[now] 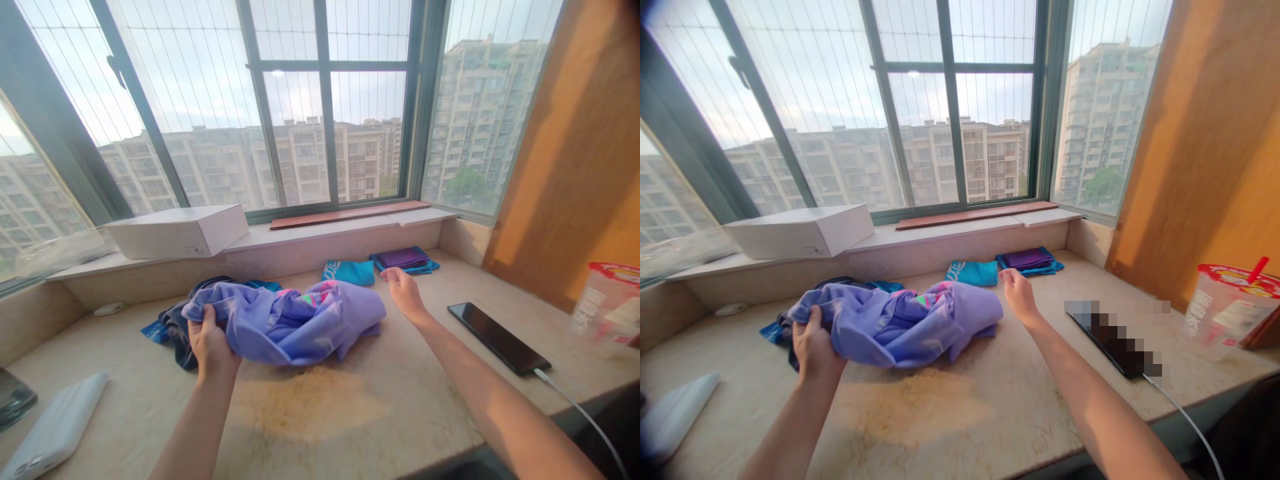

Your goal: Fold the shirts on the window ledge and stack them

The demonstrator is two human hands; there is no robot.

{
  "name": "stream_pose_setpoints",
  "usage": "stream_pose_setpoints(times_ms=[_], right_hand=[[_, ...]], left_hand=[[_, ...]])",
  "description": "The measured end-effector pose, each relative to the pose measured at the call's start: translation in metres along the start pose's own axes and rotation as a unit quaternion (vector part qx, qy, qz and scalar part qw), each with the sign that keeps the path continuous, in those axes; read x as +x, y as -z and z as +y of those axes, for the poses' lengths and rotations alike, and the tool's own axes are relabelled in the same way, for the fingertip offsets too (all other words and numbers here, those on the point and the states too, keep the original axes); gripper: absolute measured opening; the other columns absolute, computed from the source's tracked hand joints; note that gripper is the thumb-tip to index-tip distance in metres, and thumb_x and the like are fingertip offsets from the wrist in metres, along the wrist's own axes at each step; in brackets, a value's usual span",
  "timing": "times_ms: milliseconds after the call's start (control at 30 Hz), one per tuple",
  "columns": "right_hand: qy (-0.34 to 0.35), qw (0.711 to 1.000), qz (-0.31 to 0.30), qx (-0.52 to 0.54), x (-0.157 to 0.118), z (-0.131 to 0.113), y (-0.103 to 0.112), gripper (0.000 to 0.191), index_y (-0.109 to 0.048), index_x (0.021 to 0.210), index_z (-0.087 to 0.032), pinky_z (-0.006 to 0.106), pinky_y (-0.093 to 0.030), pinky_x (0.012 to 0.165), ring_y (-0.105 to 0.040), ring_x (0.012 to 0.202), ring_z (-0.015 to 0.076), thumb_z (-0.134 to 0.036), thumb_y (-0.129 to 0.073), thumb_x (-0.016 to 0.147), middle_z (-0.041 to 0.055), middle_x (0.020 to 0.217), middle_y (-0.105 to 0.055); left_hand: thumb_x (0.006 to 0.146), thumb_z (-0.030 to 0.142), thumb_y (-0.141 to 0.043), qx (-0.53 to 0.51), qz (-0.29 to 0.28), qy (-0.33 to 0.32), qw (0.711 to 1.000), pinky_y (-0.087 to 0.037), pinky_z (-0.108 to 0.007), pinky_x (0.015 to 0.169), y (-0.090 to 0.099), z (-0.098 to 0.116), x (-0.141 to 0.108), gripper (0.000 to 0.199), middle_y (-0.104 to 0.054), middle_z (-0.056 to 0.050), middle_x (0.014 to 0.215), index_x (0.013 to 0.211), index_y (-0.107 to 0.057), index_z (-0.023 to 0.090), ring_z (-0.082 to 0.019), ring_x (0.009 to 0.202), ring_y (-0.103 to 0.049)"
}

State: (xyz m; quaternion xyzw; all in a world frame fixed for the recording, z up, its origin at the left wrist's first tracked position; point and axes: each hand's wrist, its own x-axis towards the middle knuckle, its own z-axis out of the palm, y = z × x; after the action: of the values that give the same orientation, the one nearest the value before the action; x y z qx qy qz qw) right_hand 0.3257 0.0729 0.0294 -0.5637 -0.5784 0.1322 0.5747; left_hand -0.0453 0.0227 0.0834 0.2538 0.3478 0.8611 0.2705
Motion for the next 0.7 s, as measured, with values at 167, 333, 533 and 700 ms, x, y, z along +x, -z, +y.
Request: stream_pose_setpoints(times_ms=[167,333,533,700], right_hand=[[0.179,0.950,-0.242,-0.082,-0.045,-0.015,-0.040,0.063,-0.053,0.142,-0.019,0.045,-0.041,0.110,-0.055,0.131,0.0282,-0.045,-0.067,0.087,0.0150,0.140,-0.061],[0.165,0.921,-0.310,-0.169,-0.060,-0.038,-0.056,0.024,-0.074,0.109,-0.017,0.038,-0.048,0.098,-0.069,0.107,0.0260,-0.016,-0.055,0.094,0.0114,0.111,-0.076],[0.288,0.902,-0.320,-0.013,-0.083,-0.089,-0.047,0.023,-0.068,0.117,-0.021,0.026,-0.048,0.097,-0.069,0.107,0.0163,-0.021,-0.055,0.099,0.0046,0.115,-0.075],[0.349,0.894,-0.280,-0.033,-0.104,-0.092,0.012,0.031,-0.063,0.128,-0.022,0.032,-0.043,0.107,-0.063,0.119,0.0188,-0.029,-0.058,0.097,0.0056,0.125,-0.071]], left_hand=[[0.077,0.036,-0.077,0.061,-0.183,0.046,0.980,-0.053,-0.031,0.092,-0.006,-0.012,-0.029,0.036,-0.070,0.001,0.101,0.109,-0.063,0.028,-0.017,0.096,-0.068],[0.061,0.038,-0.089,0.305,-0.376,0.010,0.875,-0.045,-0.042,0.106,0.006,-0.036,-0.046,0.061,-0.069,-0.008,0.112,0.114,-0.063,0.022,-0.030,0.114,-0.063],[0.053,0.040,-0.086,0.436,-0.513,-0.112,0.731,-0.053,-0.047,0.095,0.015,-0.072,-0.049,0.052,-0.074,-0.011,0.105,0.100,-0.069,0.024,-0.039,0.103,-0.068],[0.060,0.031,-0.073,0.418,-0.488,-0.122,0.756,-0.052,-0.046,0.098,0.006,-0.062,-0.045,0.046,-0.076,-0.010,0.113,0.105,-0.073,0.026,-0.037,0.109,-0.068]])
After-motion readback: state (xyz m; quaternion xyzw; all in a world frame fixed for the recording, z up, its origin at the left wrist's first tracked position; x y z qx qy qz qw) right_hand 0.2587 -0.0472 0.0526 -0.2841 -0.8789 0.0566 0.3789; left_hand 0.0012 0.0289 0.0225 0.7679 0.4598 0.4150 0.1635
